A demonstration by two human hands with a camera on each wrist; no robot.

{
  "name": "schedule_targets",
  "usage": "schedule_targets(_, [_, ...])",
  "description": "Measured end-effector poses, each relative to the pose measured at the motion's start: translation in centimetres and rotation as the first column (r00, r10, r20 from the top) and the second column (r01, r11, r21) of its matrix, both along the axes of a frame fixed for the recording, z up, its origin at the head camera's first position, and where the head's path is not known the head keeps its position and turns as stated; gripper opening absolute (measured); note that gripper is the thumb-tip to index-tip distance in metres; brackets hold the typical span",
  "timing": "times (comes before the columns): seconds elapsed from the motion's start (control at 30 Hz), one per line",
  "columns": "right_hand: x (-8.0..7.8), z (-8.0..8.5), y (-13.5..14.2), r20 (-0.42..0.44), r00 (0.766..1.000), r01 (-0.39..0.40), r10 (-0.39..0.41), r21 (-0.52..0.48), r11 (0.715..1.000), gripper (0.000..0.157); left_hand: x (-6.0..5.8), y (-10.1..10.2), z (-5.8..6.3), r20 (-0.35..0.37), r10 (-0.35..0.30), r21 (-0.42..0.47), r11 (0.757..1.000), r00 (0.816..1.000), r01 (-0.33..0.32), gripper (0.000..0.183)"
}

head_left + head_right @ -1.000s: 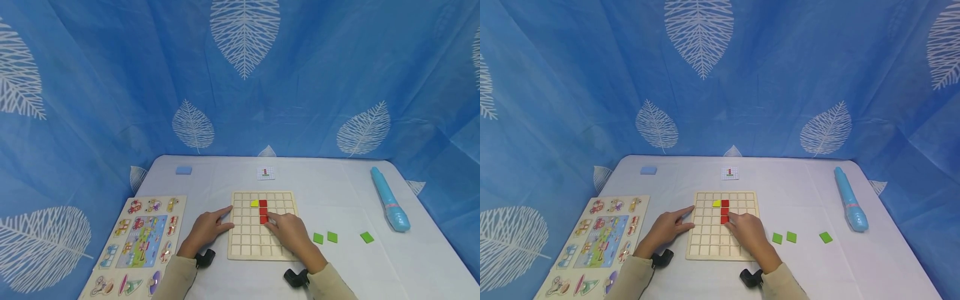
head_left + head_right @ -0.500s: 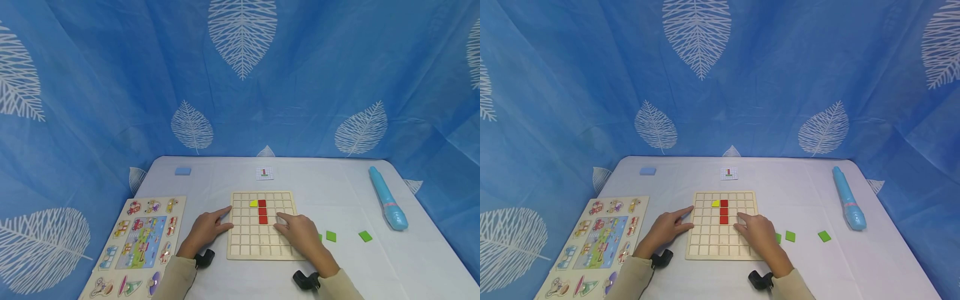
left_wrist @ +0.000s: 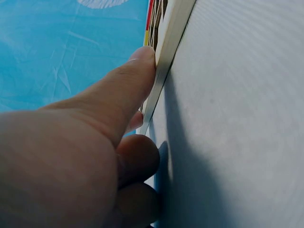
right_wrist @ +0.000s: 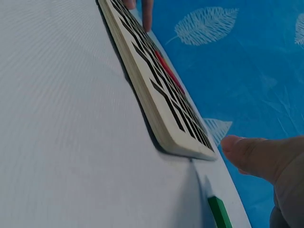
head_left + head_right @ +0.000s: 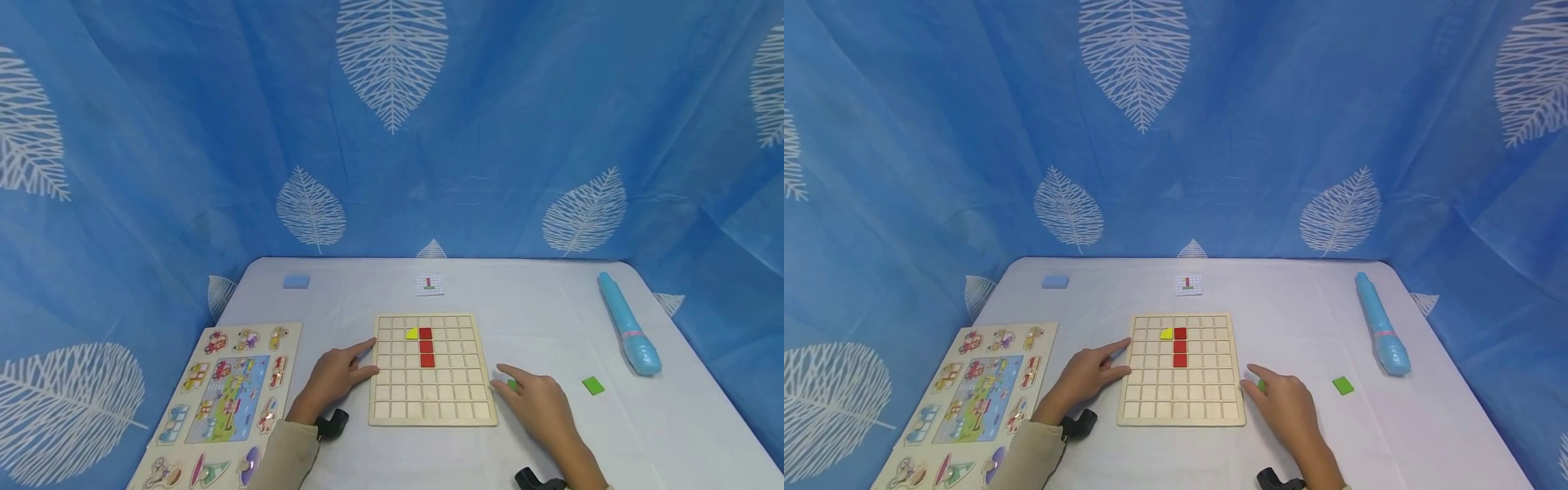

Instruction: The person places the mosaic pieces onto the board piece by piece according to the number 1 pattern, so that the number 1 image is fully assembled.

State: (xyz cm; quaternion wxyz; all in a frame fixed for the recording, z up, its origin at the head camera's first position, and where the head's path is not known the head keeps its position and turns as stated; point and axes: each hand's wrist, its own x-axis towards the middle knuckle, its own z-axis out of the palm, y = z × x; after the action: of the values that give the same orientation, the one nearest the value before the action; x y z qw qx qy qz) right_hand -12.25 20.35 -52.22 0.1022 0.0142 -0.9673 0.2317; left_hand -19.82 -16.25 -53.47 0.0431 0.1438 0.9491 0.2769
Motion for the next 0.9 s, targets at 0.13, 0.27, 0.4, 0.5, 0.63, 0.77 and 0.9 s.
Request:
schedule_targets(0.13, [0.8,-0.4,1.0,-0.051,0.999,0.019,-0.018,0.005,1.000,0.036,0.0,-0.1,-0.1,0.001,0.001,-0.001,1.000,1.000,-0.001,0.062])
schedule_targets(0.27, [1.4,-0.8,1.8,-0.061,0.997,0.039,-0.038,0.004,0.999,0.033,0.0,-0.1,-0.1,-0.008,-0.004,0.005,1.000,1.000,0.004,0.061])
schedule_targets(0.4, [1.9,-1.1,2.3,-0.027,0.998,0.048,-0.048,0.001,0.999,0.032,0.0,-0.1,-0.1,-0.014,-0.006,0.012,1.000,1.000,0.006,0.061])
schedule_targets(0.5, [2.1,-1.3,2.6,0.008,0.999,0.047,-0.047,-0.005,0.999,0.034,0.0,0.0,-0.1,-0.015,-0.008,0.015,1.000,1.000,0.008,0.061])
schedule_targets(0.63, [2.1,-1.4,2.7,0.054,0.998,0.042,-0.040,-0.025,0.999,0.040,0.0,0.0,0.0,-0.008,-0.003,0.014,1.000,1.000,0.003,0.061])
schedule_targets(0.77, [2.1,-1.4,2.7,0.074,0.996,0.043,-0.040,-0.039,0.998,0.042,0.0,0.1,0.2,-0.004,0.003,0.014,1.000,1.000,-0.003,0.061])
schedule_targets(0.9, [2.0,-1.4,2.6,0.090,0.995,0.051,-0.047,-0.044,0.998,0.041,0.1,0.1,0.3,-0.006,0.004,0.017,1.000,1.000,-0.004,0.060])
